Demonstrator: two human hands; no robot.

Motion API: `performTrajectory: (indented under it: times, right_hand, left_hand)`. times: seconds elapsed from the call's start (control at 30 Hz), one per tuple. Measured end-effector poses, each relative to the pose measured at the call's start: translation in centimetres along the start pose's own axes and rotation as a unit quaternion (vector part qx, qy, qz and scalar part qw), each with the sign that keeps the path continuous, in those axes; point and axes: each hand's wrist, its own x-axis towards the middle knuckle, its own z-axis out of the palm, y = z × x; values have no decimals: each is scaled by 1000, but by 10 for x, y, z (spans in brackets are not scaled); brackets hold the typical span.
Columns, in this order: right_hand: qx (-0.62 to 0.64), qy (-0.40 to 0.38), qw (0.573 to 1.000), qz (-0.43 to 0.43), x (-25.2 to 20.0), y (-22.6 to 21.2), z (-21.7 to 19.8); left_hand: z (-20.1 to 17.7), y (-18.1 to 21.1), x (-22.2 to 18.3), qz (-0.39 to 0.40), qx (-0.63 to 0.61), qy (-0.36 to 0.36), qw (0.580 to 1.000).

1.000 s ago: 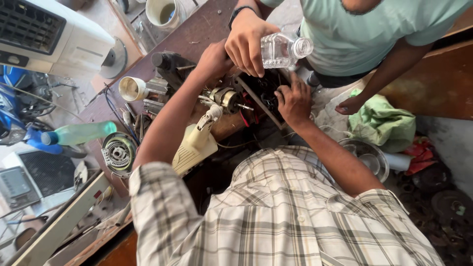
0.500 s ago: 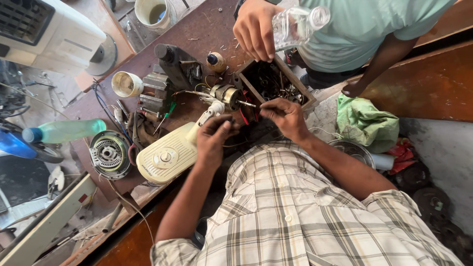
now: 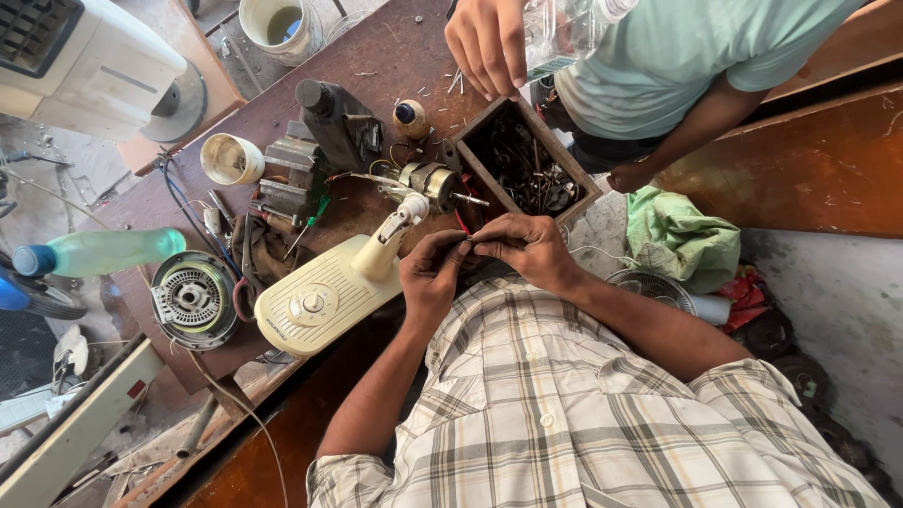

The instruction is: The person repairs a small electrical appliance, likely a fan motor, by manipulating wires and using a screwdriver to adjust internal components. They repeatedly disassemble and reassemble parts of the motor housing while working at a cluttered workbench.

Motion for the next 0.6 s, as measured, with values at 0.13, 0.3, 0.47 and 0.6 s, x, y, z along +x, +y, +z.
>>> performTrajectory:
  times: [0.13,0.3,0.47,0.6]
  right_hand:
    - [-11,49,998,-25,-3,1,4]
    - [-57,61,996,-2,-3,6,-1]
    - [-40,8,998,54,1,9,-7]
    - [-24,-10,998,56,5,6,-8]
  left_hand:
    - [2,2,4,28,29,-8,999]
    - [5,0,7,25,34,-22,999]
    - [2,-2,8,34,38,-41,998]
    - [-2,1,10,26,44,-58,997]
